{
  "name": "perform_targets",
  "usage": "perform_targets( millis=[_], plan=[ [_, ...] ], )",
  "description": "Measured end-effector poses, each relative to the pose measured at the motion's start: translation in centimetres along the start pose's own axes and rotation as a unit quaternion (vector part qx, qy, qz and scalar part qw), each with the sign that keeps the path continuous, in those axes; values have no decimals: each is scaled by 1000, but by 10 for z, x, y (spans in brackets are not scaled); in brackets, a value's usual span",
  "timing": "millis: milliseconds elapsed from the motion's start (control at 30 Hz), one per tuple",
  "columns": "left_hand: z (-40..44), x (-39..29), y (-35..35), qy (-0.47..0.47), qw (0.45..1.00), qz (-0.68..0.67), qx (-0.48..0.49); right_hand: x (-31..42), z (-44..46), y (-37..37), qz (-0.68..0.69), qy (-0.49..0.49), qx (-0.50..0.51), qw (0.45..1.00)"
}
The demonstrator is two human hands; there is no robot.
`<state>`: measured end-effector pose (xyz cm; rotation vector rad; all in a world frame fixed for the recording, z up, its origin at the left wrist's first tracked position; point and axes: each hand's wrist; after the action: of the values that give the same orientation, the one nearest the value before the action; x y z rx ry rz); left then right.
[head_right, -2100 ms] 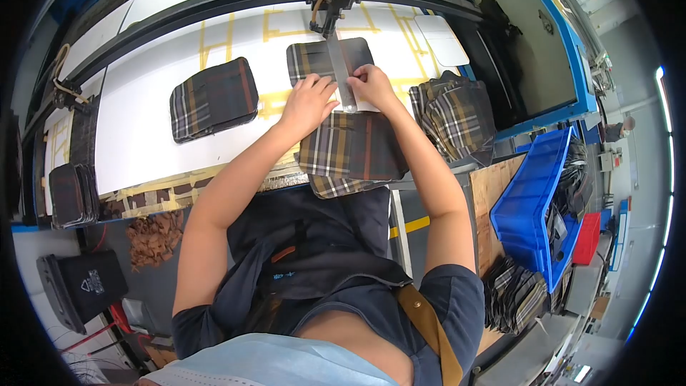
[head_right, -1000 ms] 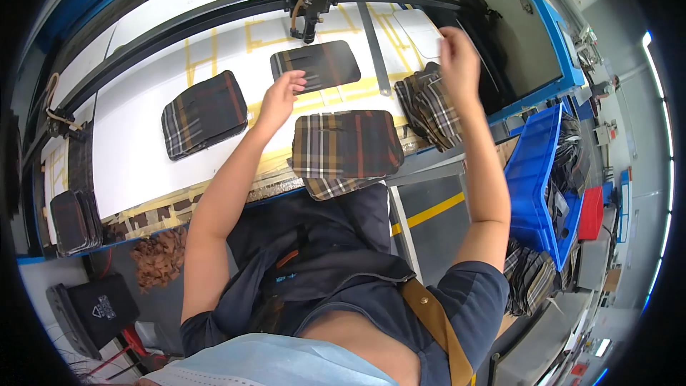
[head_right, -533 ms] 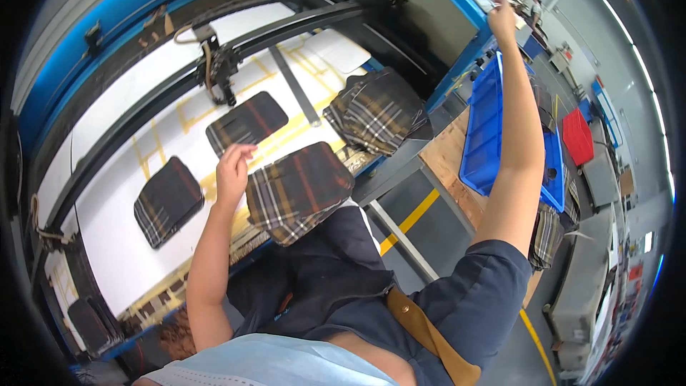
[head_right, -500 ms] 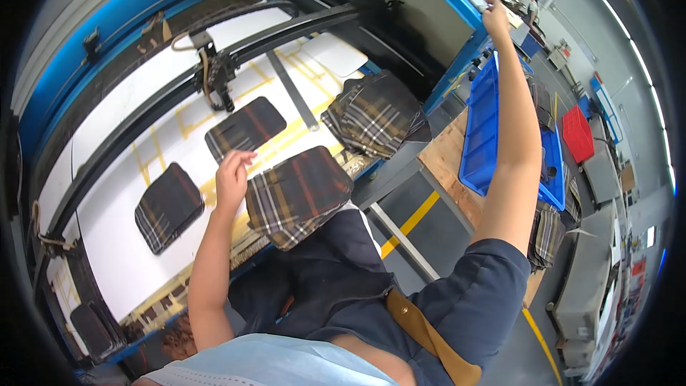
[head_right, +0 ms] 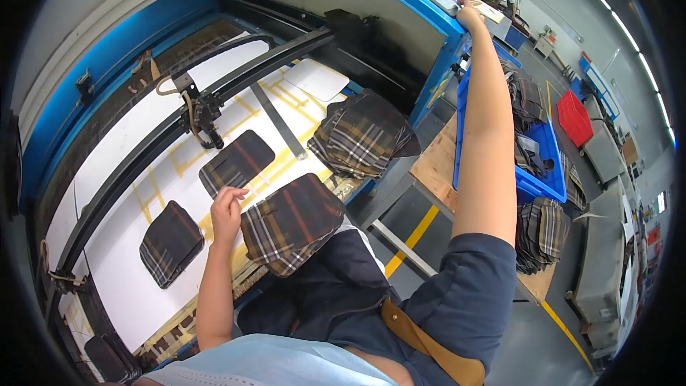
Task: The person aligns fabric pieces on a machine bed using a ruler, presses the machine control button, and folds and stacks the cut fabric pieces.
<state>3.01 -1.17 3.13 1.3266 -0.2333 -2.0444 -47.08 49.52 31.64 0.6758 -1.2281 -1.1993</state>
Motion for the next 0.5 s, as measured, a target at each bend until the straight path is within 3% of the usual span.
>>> perform_targets(
  millis=[167, 267, 400, 500],
  plan=[
    [-1, 2, -1, 0, 1000, -1, -5, -5, 9, 2, -3, 67, 35, 997],
    [-1, 5, -3, -6, 1000, -4, -5, -1, 0, 4, -11, 44, 28, 999],
    [-2, -1, -4, -12, 1000, -12, -13, 3, -9, -10, 66, -60, -100, 991],
    [0, -5, -3, -77, 997, 1, -14, -4, -11, -8, 75, -33, -102, 991]
  ],
)
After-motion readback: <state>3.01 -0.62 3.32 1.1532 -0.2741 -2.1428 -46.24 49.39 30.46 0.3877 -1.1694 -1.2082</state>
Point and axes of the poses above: each hand's wrist, its own z-axis towards the middle knuckle, its own y-axis out of the back of the hand, x = y × z, and after that the axes turned 5 degrees about x, right-handed
